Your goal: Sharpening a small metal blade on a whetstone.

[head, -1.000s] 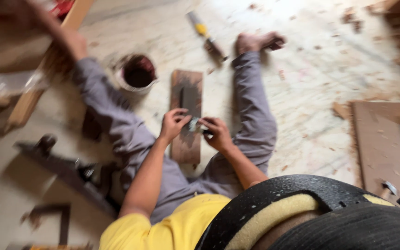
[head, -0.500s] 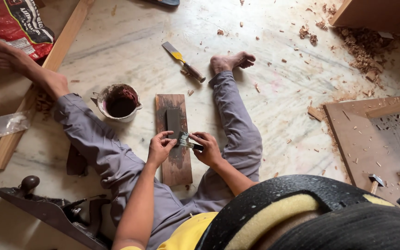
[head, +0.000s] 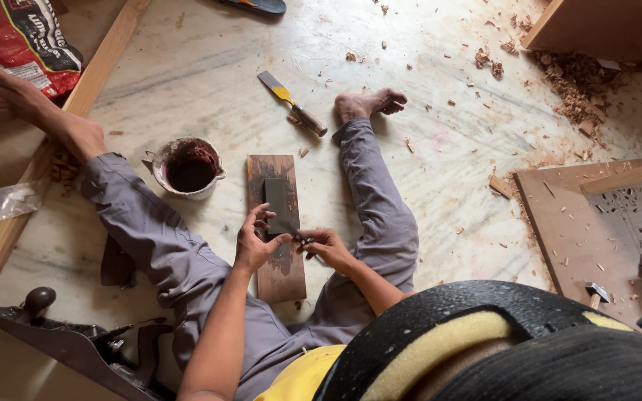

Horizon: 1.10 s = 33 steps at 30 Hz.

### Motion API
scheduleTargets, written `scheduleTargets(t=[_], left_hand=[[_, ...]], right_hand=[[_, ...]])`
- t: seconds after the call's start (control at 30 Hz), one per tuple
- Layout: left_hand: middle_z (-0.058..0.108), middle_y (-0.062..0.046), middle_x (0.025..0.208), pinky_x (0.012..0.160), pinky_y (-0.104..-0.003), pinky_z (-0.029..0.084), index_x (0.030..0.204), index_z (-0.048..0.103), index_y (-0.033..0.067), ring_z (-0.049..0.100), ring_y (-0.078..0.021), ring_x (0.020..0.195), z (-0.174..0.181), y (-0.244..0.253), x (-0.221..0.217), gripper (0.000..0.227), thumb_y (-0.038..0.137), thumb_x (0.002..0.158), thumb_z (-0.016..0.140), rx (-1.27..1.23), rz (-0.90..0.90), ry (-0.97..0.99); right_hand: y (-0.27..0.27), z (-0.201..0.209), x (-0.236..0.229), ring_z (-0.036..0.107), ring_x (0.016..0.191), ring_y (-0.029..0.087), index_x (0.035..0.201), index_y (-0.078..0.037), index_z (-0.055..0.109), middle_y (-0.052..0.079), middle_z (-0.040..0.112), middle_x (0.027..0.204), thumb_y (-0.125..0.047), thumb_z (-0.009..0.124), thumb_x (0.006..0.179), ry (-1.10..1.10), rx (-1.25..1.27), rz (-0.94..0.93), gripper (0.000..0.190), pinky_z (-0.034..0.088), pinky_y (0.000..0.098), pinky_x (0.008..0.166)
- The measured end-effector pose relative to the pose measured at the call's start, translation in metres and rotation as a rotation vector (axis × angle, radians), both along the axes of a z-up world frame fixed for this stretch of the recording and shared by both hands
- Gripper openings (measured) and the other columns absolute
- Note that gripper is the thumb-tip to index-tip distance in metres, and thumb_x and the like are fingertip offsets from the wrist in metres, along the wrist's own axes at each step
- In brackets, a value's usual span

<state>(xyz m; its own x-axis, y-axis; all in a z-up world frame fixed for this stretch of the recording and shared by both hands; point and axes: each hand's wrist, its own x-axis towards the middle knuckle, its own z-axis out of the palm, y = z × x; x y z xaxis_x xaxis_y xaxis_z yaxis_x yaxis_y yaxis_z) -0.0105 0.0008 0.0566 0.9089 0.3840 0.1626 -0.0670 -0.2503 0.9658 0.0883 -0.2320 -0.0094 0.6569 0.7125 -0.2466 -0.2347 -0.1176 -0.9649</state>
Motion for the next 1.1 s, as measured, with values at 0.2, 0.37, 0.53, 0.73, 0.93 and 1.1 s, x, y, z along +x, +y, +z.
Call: scheduleTargets(t=[0.2,0.37,0.53,0.73,0.93,1.1], left_hand=[[0.07,-0.002,0.076,0.061,-0.021,0.052,0.134,0.06,0.0033,0.063,-0.0035,0.067,-0.037,-0.005,0.003,0.071,0.021,0.073,0.092,-0.295,-0.088,0.13],[0.071,0.002,0.071,0.055,-0.02,0.045,0.129,0.064,0.0023,0.055,-0.0024,0.06,-0.031,-0.004,0.004,0.058,0.022,0.08,0.087,-0.305,-0.031,0.162],[0.068,0.002,0.067,0.055,-0.02,0.04,0.129,0.068,0.002,0.05,-0.0026,0.059,-0.052,-0.001,0.007,0.047,0.023,0.09,0.081,-0.336,-0.003,0.144],[0.074,0.004,0.078,0.058,-0.019,0.047,0.132,0.063,0.004,0.058,-0.0001,0.064,-0.034,-0.001,0.004,0.049,0.019,0.088,0.079,-0.358,-0.064,0.089],[0.075,0.0,0.078,0.055,-0.021,0.044,0.131,0.065,0.0046,0.054,-0.0021,0.06,-0.035,-0.002,0.004,0.05,0.015,0.085,0.082,-0.333,-0.029,0.152],[0.074,-0.006,0.071,0.056,-0.027,0.044,0.134,0.066,0.0083,0.054,-0.0101,0.058,-0.025,0.0,0.002,0.045,0.021,0.093,0.076,-0.144,0.028,0.27]], right_hand=[[0.011,0.042,-0.015,0.074,0.096,0.024,0.132,0.006,0.064,0.016,0.074,0.119,-0.006,0.057,0.102,0.289,0.047,0.209,0.034,0.063,0.0392,0.075],[0.012,0.056,-0.013,0.075,0.093,0.029,0.138,0.002,0.06,0.02,0.073,0.118,-0.012,0.056,0.103,0.381,0.075,0.221,0.038,0.062,0.0399,0.073],[0.012,0.057,-0.011,0.075,0.093,0.032,0.141,0.003,0.059,0.023,0.073,0.118,-0.012,0.054,0.105,0.441,0.094,0.196,0.039,0.062,0.0419,0.074],[0.011,0.059,-0.011,0.076,0.091,0.034,0.141,0.002,0.059,0.025,0.073,0.115,-0.01,0.053,0.104,0.475,0.113,0.17,0.039,0.062,0.0438,0.073],[0.012,0.062,-0.01,0.076,0.091,0.034,0.14,0.002,0.06,0.025,0.074,0.114,-0.011,0.053,0.104,0.484,0.059,0.154,0.039,0.063,0.0443,0.074],[0.011,0.051,-0.009,0.077,0.092,0.032,0.142,0.0,0.056,0.023,0.074,0.11,-0.011,0.054,0.104,0.472,0.003,0.135,0.04,0.065,0.0436,0.077]])
